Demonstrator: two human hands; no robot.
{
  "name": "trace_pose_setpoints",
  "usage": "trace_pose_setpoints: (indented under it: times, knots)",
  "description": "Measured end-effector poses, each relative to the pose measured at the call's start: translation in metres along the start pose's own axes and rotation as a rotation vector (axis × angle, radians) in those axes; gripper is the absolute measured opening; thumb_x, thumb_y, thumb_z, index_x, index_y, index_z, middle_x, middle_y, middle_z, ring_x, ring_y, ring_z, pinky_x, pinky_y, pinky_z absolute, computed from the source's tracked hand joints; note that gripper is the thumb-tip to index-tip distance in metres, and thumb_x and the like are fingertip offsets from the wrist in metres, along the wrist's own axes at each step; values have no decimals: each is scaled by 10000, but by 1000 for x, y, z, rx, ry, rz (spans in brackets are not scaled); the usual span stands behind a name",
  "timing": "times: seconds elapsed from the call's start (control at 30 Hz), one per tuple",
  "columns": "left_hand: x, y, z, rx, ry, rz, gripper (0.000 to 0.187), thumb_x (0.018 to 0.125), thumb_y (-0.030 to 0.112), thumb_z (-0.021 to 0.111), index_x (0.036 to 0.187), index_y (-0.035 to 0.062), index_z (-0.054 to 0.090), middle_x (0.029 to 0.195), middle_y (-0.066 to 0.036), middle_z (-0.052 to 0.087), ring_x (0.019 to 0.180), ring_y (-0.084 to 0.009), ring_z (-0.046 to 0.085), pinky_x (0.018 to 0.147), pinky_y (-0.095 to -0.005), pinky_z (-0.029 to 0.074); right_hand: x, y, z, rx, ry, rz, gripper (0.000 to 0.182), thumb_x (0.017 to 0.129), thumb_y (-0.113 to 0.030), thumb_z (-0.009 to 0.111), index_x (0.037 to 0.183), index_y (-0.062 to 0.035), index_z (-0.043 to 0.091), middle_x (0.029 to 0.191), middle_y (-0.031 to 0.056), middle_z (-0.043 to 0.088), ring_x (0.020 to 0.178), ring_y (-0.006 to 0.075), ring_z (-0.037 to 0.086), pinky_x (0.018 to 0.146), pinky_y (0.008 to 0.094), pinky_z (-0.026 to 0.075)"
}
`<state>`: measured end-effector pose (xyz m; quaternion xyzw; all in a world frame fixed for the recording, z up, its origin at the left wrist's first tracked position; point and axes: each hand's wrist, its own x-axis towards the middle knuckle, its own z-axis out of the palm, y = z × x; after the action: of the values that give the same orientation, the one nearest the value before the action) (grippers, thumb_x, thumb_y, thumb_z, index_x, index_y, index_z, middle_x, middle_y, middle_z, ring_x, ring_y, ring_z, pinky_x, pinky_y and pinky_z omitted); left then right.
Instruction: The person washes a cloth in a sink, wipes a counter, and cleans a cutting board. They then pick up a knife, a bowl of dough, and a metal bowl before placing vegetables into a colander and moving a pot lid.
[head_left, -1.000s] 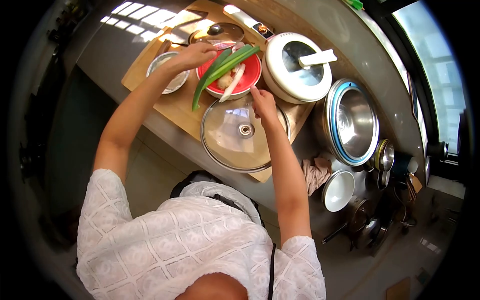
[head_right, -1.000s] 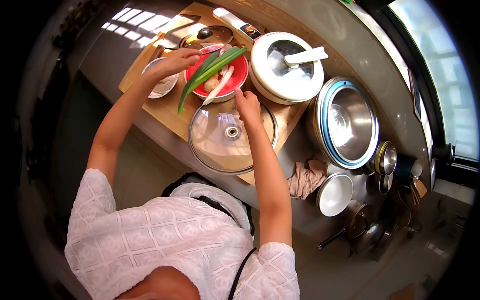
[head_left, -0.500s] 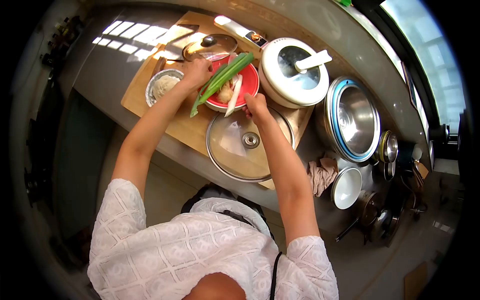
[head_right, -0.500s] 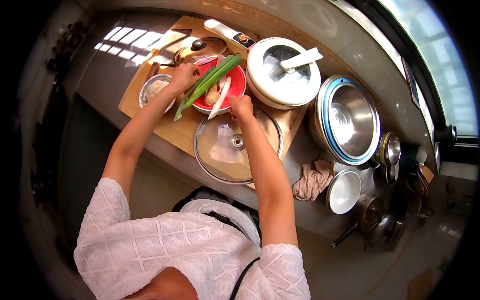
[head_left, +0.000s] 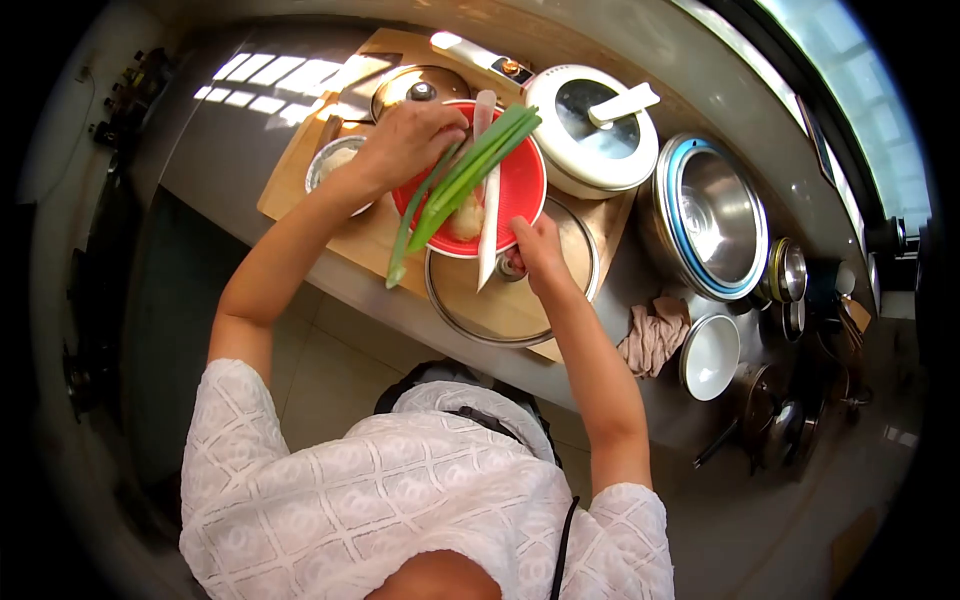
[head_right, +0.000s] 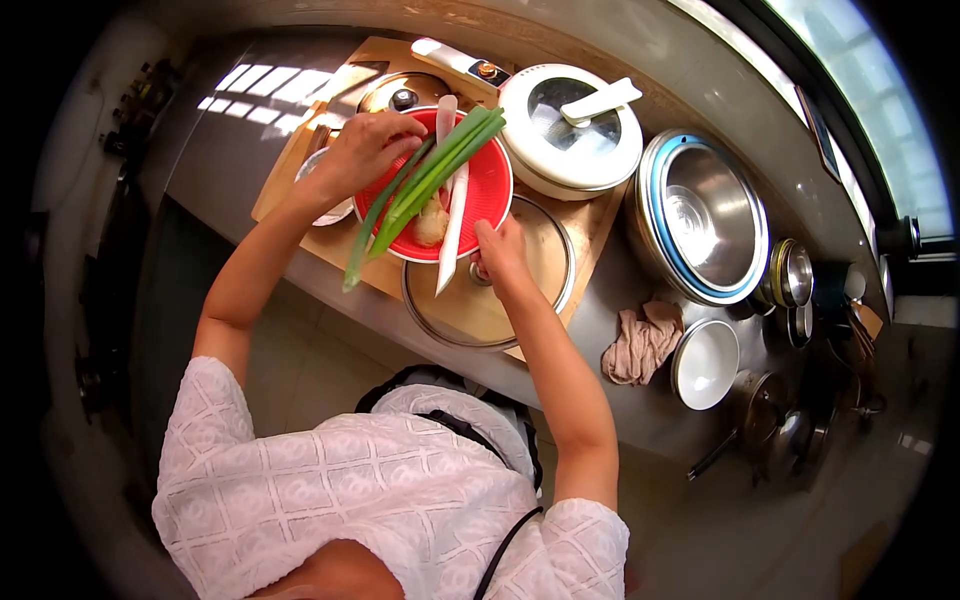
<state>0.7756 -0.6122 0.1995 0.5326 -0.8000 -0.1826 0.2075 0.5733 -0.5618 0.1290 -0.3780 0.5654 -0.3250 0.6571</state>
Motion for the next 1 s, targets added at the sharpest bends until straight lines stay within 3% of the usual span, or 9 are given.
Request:
trace_pose_setpoints:
  times: [0.07,0.13,0.23,0.33,0.43,0.67,0.73,0.8,1.0]
  knots:
    - [10,13,-7,131,223,253,276,684,79,572,960,80,565,962,-106,555,862,-260,532,652,-355,451,-15,-6,-11,7,8,-5,108,746,-149,450,721,-51,488,487,8,440,348,65,358,297,199,233]
    - [17,39,-8,250,202,267,401,685,8,543,1067,126,512,1073,-63,495,941,-231,505,743,-336,439,-32,-12,-20,7,18,-4,102,743,-150,453,727,-58,495,495,1,442,356,59,355,303,191,216]
    - [41,50,14,505,135,637,421,676,41,523,1079,162,507,1194,-68,400,1071,-234,411,869,-353,357,-50,-12,-38,-84,11,21,116,732,-177,473,774,-77,514,527,-9,455,387,54,367,323,188,218]
    - [55,71,29,604,29,775,178,673,95,510,837,72,575,1053,-72,515,1013,-208,467,829,-327,387,-68,-6,-57,-107,63,-7,150,738,-201,475,791,-63,501,540,-4,463,413,52,387,328,189,229]
    - [65,99,31,645,187,918,68,662,87,515,683,43,562,934,-77,564,950,-195,505,800,-312,399,-90,-15,-82,-42,62,23,158,743,-207,487,758,-51,503,542,-4,461,414,46,387,331,182,221]
    - [91,134,-2,151,647,569,80,693,116,611,721,60,562,705,-53,588,652,-215,569,573,-308,445,-121,-42,-159,87,224,7,127,757,-166,475,699,-57,503,499,-14,423,333,34,290,297,180,172]
    - [89,130,-11,-131,580,189,95,787,134,545,828,56,580,643,-41,591,579,-116,564,568,-241,438,-122,-54,-192,85,285,13,159,759,-160,477,631,-68,488,458,-25,398,305,40,270,282,188,159]
    - [99,95,-11,-555,498,195,133,822,128,498,903,35,550,656,-39,586,618,-84,548,590,-218,435,-117,-63,-228,34,368,0,173,753,-174,492,612,-75,475,463,-15,402,308,44,279,284,186,168]
    - [82,6,-2,-772,384,-59,151,856,113,438,963,18,484,770,-58,562,735,-110,540,701,-232,437,-62,-78,-305,-41,611,25,163,736,-205,483,675,-54,480,505,26,457,349,56,317,311,198,230]
